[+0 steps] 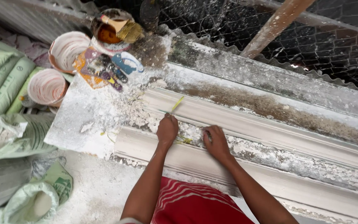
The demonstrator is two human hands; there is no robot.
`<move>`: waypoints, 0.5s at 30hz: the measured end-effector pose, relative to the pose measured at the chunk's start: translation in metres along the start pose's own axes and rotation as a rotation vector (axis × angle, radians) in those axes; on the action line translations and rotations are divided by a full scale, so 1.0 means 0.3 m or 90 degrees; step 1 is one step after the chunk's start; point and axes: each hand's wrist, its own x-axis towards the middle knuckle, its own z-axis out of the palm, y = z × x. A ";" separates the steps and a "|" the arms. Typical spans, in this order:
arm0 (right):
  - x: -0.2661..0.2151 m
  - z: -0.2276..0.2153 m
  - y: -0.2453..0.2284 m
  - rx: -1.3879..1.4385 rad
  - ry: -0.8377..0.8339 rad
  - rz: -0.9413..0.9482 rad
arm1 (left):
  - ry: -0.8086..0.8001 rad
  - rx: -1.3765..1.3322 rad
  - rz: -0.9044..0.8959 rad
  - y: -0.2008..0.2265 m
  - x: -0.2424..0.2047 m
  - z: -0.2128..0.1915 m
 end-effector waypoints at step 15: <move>-0.017 -0.120 0.038 1.054 0.112 0.381 | -0.188 -0.586 0.290 0.281 -0.339 0.058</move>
